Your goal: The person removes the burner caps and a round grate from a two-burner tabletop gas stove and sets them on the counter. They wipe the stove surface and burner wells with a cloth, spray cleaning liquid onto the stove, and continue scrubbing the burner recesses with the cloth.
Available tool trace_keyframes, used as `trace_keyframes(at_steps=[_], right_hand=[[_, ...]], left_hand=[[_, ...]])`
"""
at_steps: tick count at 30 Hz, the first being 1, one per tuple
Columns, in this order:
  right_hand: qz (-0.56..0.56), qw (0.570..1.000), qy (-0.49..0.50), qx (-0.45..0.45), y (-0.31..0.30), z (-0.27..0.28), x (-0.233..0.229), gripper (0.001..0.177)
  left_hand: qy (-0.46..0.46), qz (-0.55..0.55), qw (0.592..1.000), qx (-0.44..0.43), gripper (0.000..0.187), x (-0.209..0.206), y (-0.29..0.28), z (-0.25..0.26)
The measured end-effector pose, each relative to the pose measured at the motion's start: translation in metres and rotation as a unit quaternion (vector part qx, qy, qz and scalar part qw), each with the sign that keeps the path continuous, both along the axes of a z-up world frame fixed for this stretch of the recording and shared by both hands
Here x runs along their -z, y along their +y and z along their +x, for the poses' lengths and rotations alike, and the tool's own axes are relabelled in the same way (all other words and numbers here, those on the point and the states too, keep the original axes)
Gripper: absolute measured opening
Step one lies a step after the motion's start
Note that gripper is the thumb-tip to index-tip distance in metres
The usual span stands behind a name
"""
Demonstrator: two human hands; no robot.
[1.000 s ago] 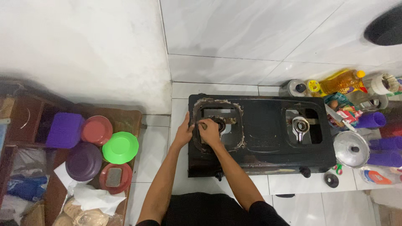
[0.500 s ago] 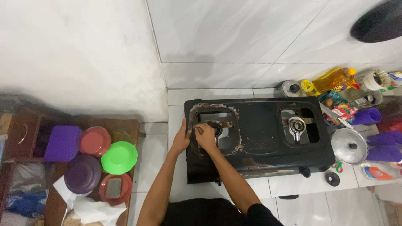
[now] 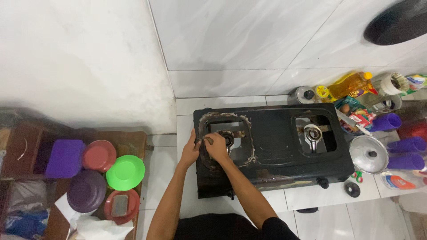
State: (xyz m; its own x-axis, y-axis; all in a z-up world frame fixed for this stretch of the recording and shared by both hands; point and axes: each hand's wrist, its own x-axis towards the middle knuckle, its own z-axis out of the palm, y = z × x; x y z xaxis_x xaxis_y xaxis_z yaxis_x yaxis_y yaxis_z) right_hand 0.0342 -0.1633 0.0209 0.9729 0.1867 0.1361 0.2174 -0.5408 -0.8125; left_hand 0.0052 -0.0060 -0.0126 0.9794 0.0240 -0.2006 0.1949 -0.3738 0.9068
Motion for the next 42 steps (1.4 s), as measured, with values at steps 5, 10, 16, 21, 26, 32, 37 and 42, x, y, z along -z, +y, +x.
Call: trace_keyframes(at_steps=[5,10,16,21,26,32,37,42], right_hand=[[0.016,0.996,-0.081,0.036,0.013,0.045,-0.001,0.018],[0.029,0.997,-0.064,0.039,0.013,0.025,0.005,0.018],[-0.002,0.999,-0.046,0.012,0.006,0.018,0.015,0.02],[0.007,0.995,-0.094,0.016,0.014,0.054,0.017,0.018],[0.02,0.998,-0.056,0.028,0.008,0.007,0.011,0.019],[0.01,0.997,-0.065,0.03,0.014,0.037,0.003,0.015],[0.025,0.995,-0.089,0.044,0.019,0.038,0.008,0.016],[0.014,0.999,-0.032,0.024,0.006,0.003,0.011,0.017]], left_hand=[[-0.062,-0.027,0.998,-0.006,0.071,0.003,-0.001,-0.005],[-0.052,0.005,0.999,-0.013,0.072,0.005,0.001,0.0],[-0.023,0.019,1.0,0.0,0.074,0.003,0.007,0.002],[-0.134,0.09,0.987,0.022,0.071,0.0,0.002,0.001],[0.005,0.144,0.988,0.051,0.072,-0.01,-0.001,0.004],[-0.107,0.121,0.986,0.036,0.075,0.007,0.0,0.005],[-0.08,0.091,0.992,0.035,0.072,0.016,0.002,0.005],[-0.077,0.084,0.993,0.03,0.074,0.008,0.005,0.006]])
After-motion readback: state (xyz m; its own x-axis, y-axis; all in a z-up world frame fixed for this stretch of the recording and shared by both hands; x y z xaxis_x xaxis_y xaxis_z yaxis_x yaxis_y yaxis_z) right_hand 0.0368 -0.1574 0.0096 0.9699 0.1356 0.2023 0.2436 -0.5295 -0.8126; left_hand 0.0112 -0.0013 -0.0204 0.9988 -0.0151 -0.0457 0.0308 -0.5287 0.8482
